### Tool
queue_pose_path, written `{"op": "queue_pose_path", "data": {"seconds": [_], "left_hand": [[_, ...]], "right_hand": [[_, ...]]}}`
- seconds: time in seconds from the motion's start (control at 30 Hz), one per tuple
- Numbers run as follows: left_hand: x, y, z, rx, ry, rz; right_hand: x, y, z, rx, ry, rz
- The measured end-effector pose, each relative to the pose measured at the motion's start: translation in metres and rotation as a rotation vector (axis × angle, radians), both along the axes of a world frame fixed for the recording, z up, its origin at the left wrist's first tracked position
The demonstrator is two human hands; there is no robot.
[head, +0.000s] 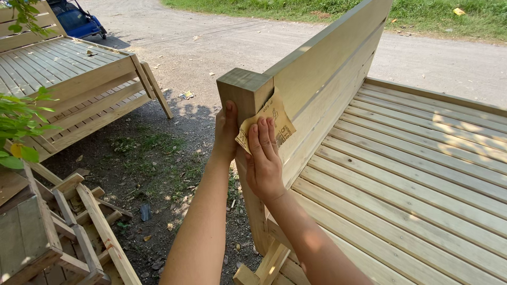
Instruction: The person sands the edges and side rails of a slatted wooden furniture frame outdoors, rubbing sandpaper along the wood by hand. They work around the frame, sanding different edges and corners one after another while steadying the furniture with the other hand.
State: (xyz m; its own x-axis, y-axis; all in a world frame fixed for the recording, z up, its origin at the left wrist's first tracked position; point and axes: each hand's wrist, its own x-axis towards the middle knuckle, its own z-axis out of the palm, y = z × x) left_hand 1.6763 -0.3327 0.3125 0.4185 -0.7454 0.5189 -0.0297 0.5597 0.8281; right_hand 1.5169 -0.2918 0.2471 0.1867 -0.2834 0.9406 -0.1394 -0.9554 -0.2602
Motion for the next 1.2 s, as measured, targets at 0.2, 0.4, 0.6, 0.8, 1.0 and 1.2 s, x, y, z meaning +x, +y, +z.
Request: {"op": "queue_pose_path", "data": {"seconds": [0.2,0.4,0.6,0.8,1.0,1.2], "left_hand": [[-0.002,0.001,0.003,0.023,-0.106,0.136],[-0.002,0.003,0.002,-0.024,0.016,-0.064],[-0.004,0.006,0.005,0.001,-0.010,-0.020],[-0.004,0.006,0.001,0.029,0.017,-0.067],[-0.004,0.003,0.004,0.027,-0.017,-0.012],[0.001,-0.003,-0.008,-0.043,-0.017,-0.045]], "right_hand": [[-0.008,0.018,-0.018,0.076,0.089,-0.020],[-0.002,-0.002,0.001,-0.063,0.036,-0.084],[-0.013,0.011,-0.006,-0.059,0.133,-0.156],[-0.005,0.003,-0.013,-0.074,0.092,-0.199],[-0.008,0.006,-0.011,-0.023,0.147,-0.178],[-0.002,-0.009,-0.004,-0.076,0.060,-0.115]]}}
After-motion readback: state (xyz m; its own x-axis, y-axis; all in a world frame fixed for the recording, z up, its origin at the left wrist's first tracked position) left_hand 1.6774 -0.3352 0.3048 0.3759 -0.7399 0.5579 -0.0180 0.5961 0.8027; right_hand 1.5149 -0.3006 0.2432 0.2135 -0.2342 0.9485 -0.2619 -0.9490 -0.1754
